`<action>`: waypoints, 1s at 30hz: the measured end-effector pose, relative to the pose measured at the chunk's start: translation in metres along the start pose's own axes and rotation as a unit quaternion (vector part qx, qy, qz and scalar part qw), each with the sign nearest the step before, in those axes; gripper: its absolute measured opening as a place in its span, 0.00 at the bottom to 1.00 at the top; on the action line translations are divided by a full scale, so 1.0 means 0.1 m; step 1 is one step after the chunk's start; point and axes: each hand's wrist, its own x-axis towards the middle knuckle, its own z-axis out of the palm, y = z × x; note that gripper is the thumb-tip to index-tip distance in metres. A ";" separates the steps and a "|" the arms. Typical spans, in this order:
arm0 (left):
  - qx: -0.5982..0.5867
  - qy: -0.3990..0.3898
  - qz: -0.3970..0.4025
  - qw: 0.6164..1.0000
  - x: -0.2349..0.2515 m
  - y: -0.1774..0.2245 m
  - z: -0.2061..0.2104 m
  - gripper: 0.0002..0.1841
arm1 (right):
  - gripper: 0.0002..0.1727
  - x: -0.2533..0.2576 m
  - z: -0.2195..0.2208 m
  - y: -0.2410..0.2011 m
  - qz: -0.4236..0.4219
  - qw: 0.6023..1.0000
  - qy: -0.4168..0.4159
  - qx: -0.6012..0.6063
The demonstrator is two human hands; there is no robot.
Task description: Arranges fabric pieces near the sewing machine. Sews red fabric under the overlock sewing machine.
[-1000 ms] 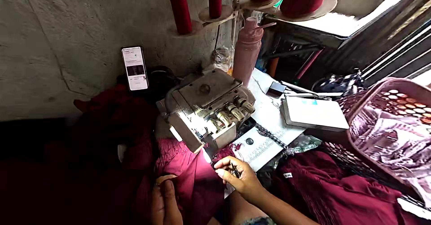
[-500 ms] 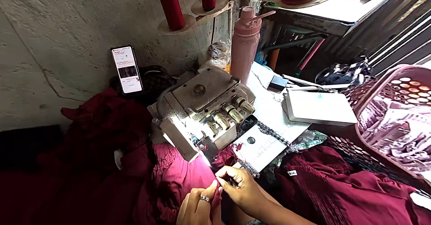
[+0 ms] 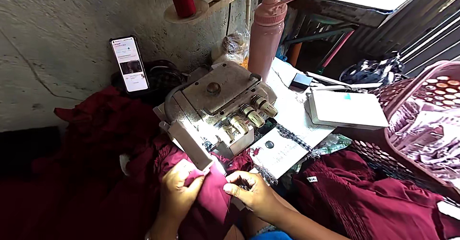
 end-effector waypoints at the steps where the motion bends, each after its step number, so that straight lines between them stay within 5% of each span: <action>1: -0.012 0.003 0.003 1.000 0.01 -0.02 -0.03 0.12 | 0.05 -0.01 0.01 -0.02 0.019 1.000 0.000 0.023; 10: 0.062 0.139 0.052 0.987 -0.18 0.15 -0.01 0.05 | 0.15 -0.12 -0.06 -0.15 0.070 0.992 0.000 0.108; 16: 0.170 0.090 0.124 0.974 -0.25 0.39 0.02 0.13 | 0.15 -0.14 -0.07 -0.18 0.035 0.997 0.025 0.071; 20: 0.214 0.074 0.120 0.967 -0.40 0.45 0.09 0.16 | 0.16 -0.10 -0.14 -0.27 0.136 0.982 -0.009 0.132; 26: 0.234 0.082 0.092 0.964 -0.54 0.49 0.19 0.09 | 0.11 -0.03 -0.20 -0.27 0.273 0.941 -0.044 0.196; 30: 0.255 0.100 0.072 0.959 -0.57 0.56 0.23 0.12 | 0.08 -0.07 -0.17 -0.22 0.176 0.974 -0.019 0.138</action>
